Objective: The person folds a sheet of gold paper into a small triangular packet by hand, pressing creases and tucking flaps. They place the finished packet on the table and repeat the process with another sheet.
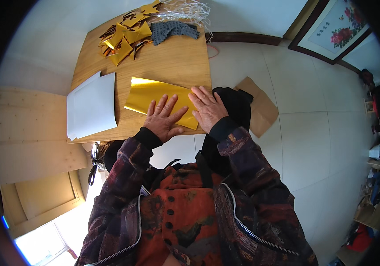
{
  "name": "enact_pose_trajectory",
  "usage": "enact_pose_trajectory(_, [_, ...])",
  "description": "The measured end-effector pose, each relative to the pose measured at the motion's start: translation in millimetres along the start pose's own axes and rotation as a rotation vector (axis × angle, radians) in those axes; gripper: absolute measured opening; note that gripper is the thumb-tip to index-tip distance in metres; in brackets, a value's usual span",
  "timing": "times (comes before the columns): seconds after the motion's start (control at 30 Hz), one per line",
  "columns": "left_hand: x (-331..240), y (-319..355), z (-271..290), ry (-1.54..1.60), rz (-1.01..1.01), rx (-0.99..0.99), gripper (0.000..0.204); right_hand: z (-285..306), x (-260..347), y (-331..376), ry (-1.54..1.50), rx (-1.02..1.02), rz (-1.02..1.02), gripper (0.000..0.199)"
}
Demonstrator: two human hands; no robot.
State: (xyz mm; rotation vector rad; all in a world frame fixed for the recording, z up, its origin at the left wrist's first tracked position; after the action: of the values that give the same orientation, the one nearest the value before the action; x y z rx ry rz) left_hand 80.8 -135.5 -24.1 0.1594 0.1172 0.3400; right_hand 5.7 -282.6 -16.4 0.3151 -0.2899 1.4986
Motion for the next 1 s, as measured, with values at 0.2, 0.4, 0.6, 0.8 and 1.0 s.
enact_pose_trajectory(0.2, [-32.4, 6.0, -7.5, 0.136, -0.067, -0.003, 0.087, -3.0, -0.3, -0.9, 0.018, -0.008, -0.003, 0.053])
enact_pose_trajectory(0.4, [-40.5, 14.7, -5.4, 0.04, -0.047, 0.055, 0.081, -3.4, -1.8, -1.7, -0.006, -0.035, 0.017, 0.053])
enact_pose_trajectory(0.6, [-44.2, 17.9, -0.1, 0.073, -0.026, 0.146, 0.078, 6.7, 6.6, 2.8, -0.012, -0.038, -0.03, 0.049])
enact_pose_trajectory(0.8, [-23.2, 22.8, 9.5, 0.551, -0.18, 0.151, 0.04, 0.3, 35.7, 12.9, 0.02, -0.099, 0.032, 0.048])
enact_pose_trajectory(1.0, [27.3, 6.0, 22.4, 1.095, 0.013, -0.246, 0.026, -12.7, 29.6, 12.5, 0.033, 0.007, -0.082, 0.059])
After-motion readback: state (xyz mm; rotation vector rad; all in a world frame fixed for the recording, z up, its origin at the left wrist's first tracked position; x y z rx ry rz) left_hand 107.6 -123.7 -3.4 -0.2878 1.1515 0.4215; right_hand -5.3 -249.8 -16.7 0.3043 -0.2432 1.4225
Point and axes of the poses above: each hand's wrist, its own y-axis away from the middle knuckle, its own z-axis out of the back of the hand, x = y × z, the point moved 6 cm from there along -y, towards the middle knuckle, and after that the axes turned 11 degrees about x, right-handed, at the moved point
